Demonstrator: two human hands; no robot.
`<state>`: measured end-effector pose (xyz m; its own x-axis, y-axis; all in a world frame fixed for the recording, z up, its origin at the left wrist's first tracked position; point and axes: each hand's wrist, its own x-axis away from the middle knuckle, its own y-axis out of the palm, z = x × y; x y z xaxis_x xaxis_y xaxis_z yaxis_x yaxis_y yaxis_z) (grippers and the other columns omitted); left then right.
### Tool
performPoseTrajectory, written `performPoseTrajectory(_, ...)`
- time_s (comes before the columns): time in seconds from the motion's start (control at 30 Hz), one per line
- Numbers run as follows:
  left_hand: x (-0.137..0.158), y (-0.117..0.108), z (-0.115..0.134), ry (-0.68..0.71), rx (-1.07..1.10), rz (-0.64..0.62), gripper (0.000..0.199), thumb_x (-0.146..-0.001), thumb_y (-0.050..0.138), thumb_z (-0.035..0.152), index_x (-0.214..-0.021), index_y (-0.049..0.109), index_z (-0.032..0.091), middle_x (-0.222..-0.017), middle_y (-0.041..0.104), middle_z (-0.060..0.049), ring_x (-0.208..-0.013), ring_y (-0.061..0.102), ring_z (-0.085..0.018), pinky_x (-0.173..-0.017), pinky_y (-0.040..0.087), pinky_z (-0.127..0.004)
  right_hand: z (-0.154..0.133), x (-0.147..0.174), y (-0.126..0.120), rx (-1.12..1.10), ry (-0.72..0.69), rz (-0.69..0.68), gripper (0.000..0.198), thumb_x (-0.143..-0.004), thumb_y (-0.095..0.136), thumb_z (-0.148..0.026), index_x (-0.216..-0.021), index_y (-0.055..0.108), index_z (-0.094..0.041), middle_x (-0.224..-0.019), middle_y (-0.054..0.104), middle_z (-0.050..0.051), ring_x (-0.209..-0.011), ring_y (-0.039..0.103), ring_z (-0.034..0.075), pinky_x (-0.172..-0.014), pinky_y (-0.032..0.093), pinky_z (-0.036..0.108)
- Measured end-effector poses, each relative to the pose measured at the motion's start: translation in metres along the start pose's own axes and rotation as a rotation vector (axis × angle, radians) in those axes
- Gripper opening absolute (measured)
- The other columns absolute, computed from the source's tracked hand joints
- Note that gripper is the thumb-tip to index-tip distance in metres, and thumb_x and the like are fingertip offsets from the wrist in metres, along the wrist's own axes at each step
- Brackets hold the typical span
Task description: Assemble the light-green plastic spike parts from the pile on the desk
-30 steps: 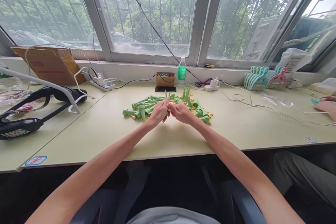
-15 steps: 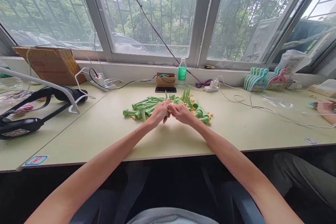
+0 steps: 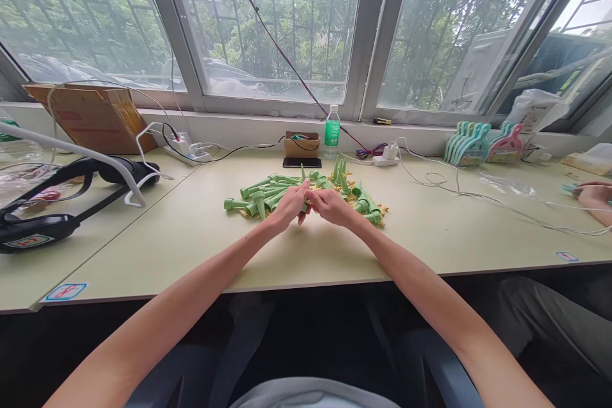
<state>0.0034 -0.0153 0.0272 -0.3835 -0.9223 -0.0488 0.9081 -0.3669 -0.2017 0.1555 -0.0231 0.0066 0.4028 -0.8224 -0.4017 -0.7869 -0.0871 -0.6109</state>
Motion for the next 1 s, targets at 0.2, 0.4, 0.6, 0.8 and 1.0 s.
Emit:
performPoseTrajectory(0.2,0.0013,0.0000,0.0007,-0.023,-0.007,-0.018,0.061,-0.101,0.040,0.063,-0.063,0.052,0.016,-0.051,0.050,-0.001,-0.036,0.042,-0.009,-0.033,0.035,-0.022,0.0002,0.0001,-0.0011,0.002,0.007,-0.037,0.069,-0.102,0.028,-0.070,-0.066,0.052,-0.017,-0.068,0.064,0.004,-0.064,0.055,0.012,-0.068,0.041,0.026)
performPoseTrajectory(0.4,-0.0006,-0.0004,-0.0033,-0.009,-0.029,-0.014,0.062,-0.100,0.042,0.063,-0.061,0.052,0.016,-0.052,0.051,-0.002,-0.039,0.045,-0.010,-0.032,0.036,-0.022,-0.0011,0.0008,-0.0017,0.008,0.030,-0.058,0.067,-0.104,0.027,-0.067,-0.067,0.054,-0.017,-0.069,0.062,0.003,-0.066,0.055,0.013,-0.069,0.041,0.027)
performPoseTrajectory(0.6,-0.0003,-0.0005,-0.0037,0.006,-0.038,-0.010,0.060,-0.103,0.041,0.056,-0.061,0.053,0.016,-0.053,0.052,-0.003,-0.039,0.046,-0.010,-0.033,0.036,-0.021,-0.0007,0.0007,-0.0020,-0.004,0.044,-0.069,0.067,-0.103,0.028,-0.068,-0.065,0.051,-0.018,-0.065,0.058,0.002,-0.066,0.054,0.013,-0.069,0.041,0.027)
performPoseTrajectory(0.8,-0.0027,-0.0007,-0.0057,0.016,-0.040,-0.014,0.063,-0.102,0.040,0.059,-0.059,0.053,0.015,-0.054,0.053,-0.004,-0.039,0.047,-0.010,-0.033,0.037,-0.021,-0.0003,0.0008,-0.0027,0.000,0.051,-0.072,0.065,-0.104,0.029,-0.066,-0.064,0.049,-0.018,-0.065,0.058,0.002,-0.066,0.054,0.013,-0.070,0.041,0.027)
performPoseTrajectory(1.0,-0.0010,-0.0005,-0.0034,0.009,-0.042,-0.018,0.066,-0.101,0.041,0.063,-0.059,0.055,0.014,-0.053,0.052,-0.003,-0.039,0.046,-0.009,-0.033,0.037,-0.022,0.0006,0.0004,-0.0026,0.012,0.038,-0.074,0.068,-0.105,0.029,-0.065,-0.065,0.055,-0.017,-0.068,0.062,0.003,-0.067,0.056,0.013,-0.072,0.042,0.027)
